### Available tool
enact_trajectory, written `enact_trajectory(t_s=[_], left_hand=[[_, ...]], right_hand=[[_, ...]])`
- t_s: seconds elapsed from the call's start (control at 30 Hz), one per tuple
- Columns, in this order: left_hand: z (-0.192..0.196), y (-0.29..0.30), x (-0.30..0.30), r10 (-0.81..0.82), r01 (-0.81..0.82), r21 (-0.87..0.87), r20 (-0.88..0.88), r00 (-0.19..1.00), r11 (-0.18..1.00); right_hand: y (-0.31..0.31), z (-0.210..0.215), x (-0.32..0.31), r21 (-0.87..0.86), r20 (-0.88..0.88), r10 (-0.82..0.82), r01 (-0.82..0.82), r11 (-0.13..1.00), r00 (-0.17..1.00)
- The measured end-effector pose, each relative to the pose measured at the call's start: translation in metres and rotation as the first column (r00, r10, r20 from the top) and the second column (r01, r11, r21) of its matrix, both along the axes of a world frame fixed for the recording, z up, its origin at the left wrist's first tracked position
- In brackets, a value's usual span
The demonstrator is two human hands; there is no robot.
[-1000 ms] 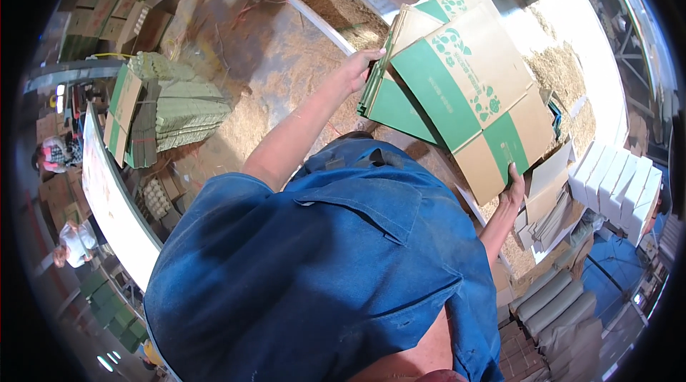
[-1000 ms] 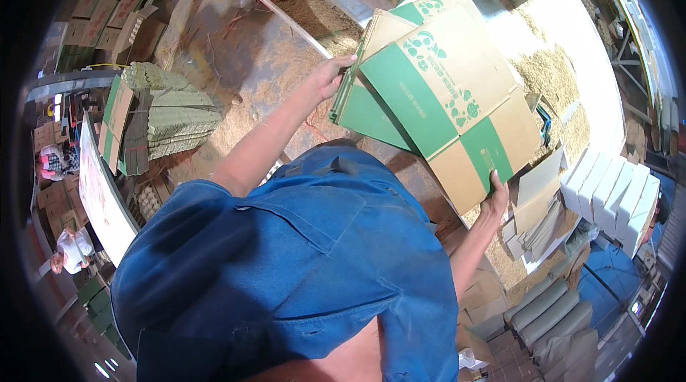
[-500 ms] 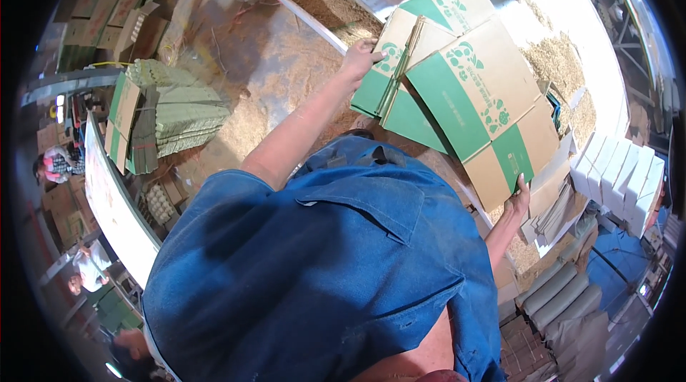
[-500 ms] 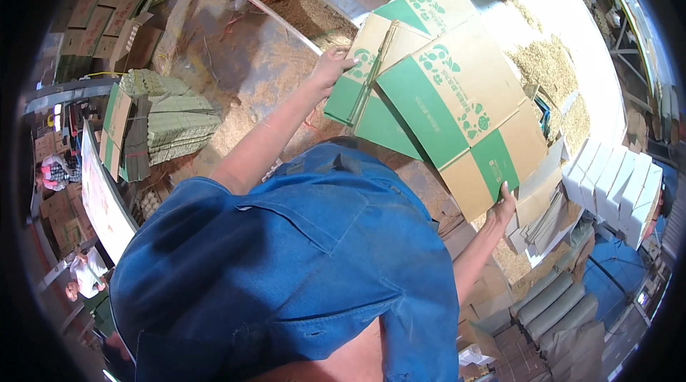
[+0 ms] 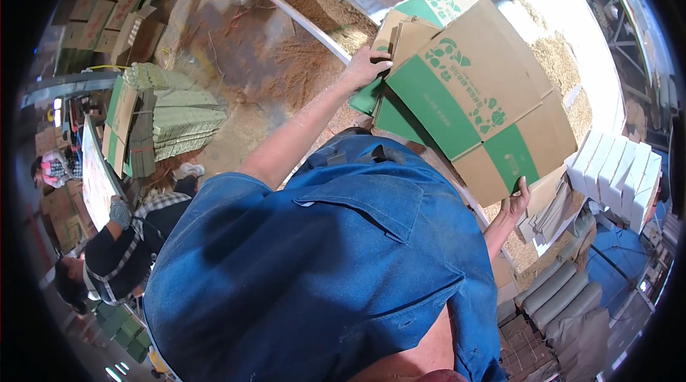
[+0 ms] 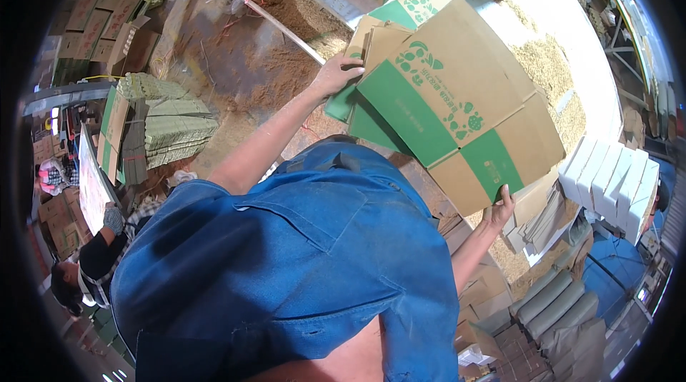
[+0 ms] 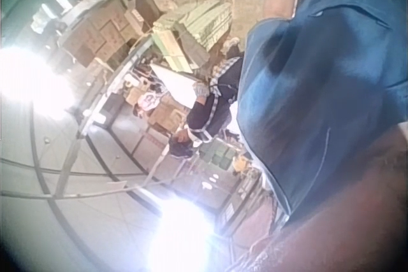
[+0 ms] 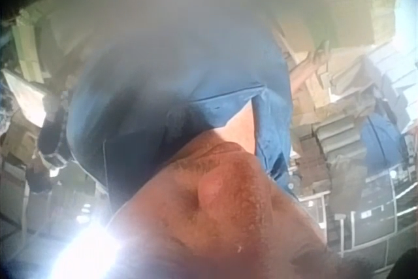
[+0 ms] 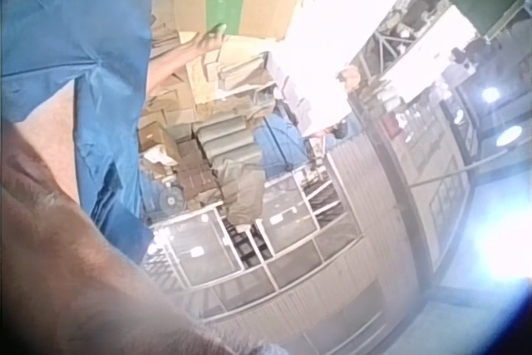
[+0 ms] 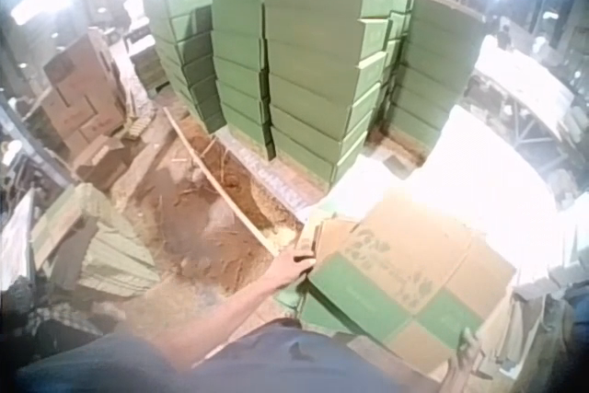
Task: The person assembles cardboard boxes by unfolding flat sheets, tucking in flaps, and filling them with a tray of grain-like material before closing them.
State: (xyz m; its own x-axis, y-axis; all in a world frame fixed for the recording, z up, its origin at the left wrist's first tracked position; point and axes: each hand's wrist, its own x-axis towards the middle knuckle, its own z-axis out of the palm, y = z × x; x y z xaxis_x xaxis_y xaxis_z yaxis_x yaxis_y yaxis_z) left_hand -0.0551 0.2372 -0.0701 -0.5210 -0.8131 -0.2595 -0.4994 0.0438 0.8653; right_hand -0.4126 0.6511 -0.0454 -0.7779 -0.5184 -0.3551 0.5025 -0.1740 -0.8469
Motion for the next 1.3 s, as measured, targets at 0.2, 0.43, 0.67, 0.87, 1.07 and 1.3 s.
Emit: enact_trajectory(t_s=[0.2,0.43,0.67,0.87,1.07,1.3], left_hand=[[0.006,-0.006,0.001,0.190,-0.118,0.319,-0.205,0.960,0.940],[0.012,-0.023,0.001,0.079,-0.043,0.274,-0.122,0.989,0.961],[0.011,-0.015,-0.011,-0.086,0.090,-0.022,0.133,0.987,0.996],[0.028,-0.003,-0.023,-0.009,0.034,-0.092,0.264,0.965,0.995],[0.014,0.006,-0.006,-0.003,0.018,-0.088,0.159,0.987,0.996],[0.012,0.021,0.031,0.068,-0.068,0.000,-0.051,0.996,0.998]], right_hand=[[-0.029,0.007,0.013,0.173,0.235,0.176,-0.219,0.960,0.956],[-0.048,0.016,0.022,0.082,-0.027,0.204,-0.201,0.976,0.979],[0.027,0.049,-0.037,-0.158,0.055,-0.124,0.131,0.979,0.991],[0.028,0.054,-0.030,-0.157,0.159,-0.431,0.454,0.877,0.888],[0.027,0.026,-0.015,-0.139,0.176,-0.432,0.457,0.879,0.884],[0.029,0.027,-0.025,-0.176,0.161,-0.370,0.395,0.901,0.915]])
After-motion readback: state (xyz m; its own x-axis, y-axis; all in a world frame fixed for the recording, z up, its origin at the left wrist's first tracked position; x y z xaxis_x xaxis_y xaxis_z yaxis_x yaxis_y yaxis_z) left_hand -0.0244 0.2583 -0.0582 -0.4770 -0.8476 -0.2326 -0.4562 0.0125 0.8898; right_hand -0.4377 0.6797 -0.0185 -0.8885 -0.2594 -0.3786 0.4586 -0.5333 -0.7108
